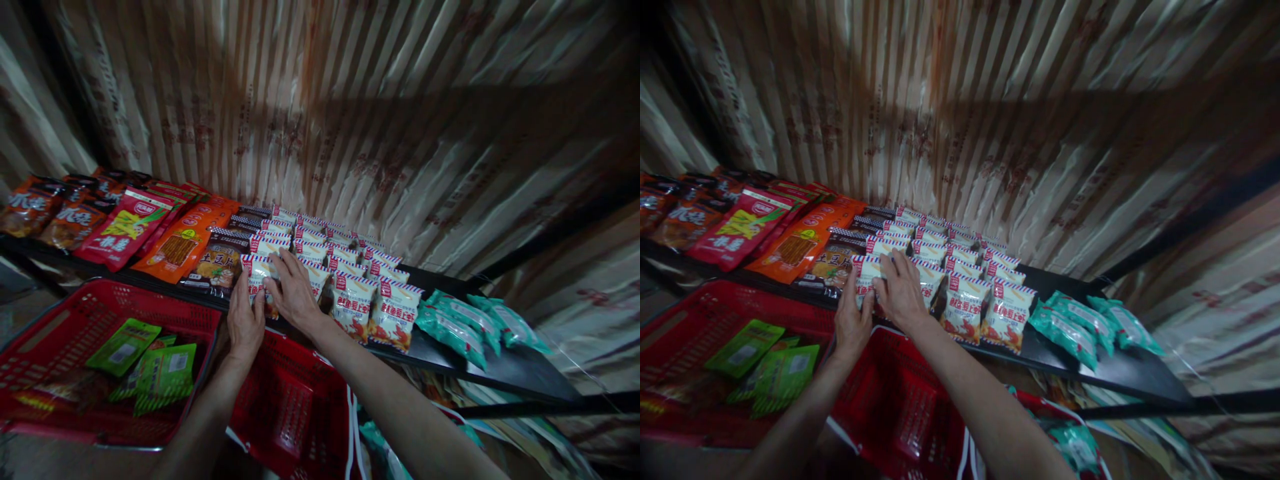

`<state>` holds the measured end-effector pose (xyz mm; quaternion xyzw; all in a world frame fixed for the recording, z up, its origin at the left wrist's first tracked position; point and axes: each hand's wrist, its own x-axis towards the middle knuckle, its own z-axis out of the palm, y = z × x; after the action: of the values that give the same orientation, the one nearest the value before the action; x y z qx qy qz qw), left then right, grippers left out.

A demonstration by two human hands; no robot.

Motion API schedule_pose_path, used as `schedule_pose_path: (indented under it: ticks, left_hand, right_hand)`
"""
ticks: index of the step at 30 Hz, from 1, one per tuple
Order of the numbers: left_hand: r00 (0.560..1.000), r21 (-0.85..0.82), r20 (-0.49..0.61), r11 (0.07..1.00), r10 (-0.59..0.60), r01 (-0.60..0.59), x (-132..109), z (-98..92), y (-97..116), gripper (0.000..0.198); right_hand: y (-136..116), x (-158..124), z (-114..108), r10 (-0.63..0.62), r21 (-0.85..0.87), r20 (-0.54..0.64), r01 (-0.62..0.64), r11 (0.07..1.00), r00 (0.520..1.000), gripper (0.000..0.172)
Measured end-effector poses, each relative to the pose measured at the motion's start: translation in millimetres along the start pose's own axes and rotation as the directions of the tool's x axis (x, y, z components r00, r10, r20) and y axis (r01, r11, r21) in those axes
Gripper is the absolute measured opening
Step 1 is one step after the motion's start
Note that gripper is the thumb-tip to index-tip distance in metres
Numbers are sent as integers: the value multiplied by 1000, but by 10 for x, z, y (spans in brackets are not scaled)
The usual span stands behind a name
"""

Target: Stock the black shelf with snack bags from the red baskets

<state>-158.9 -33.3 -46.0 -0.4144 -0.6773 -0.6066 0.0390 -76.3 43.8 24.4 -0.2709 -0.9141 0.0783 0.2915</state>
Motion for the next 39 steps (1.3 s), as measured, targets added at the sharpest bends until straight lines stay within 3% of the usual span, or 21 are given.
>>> schedule_pose_path:
  ticks: [10,20,27,33,39]
  left_hand:
    - [999,52,22,998,-37,36,47,51,-7,52]
    - [998,99,54,995,-16,10,-14,116,-33,54]
    - [1000,132,-7,991,-13,14,-41,196,-41,57]
    - [997,116,-76,993,24,-15,28,182,0,52]
    - [997,79,-66,995,-51,57,99,189,11,49]
  right_hand:
    - [249,345,-48,43,-50,-76,-47,998,996,41]
    - [465,844,-38,103,-163,107,-85,983,989,34]
    - [493,903,-54,87,-200,202,-46,979,975,21]
    - [521,964,-133,73,-220,251,-16,975,965,20]
    - [546,1066,-170,78,-251,284,-4,968,956,22]
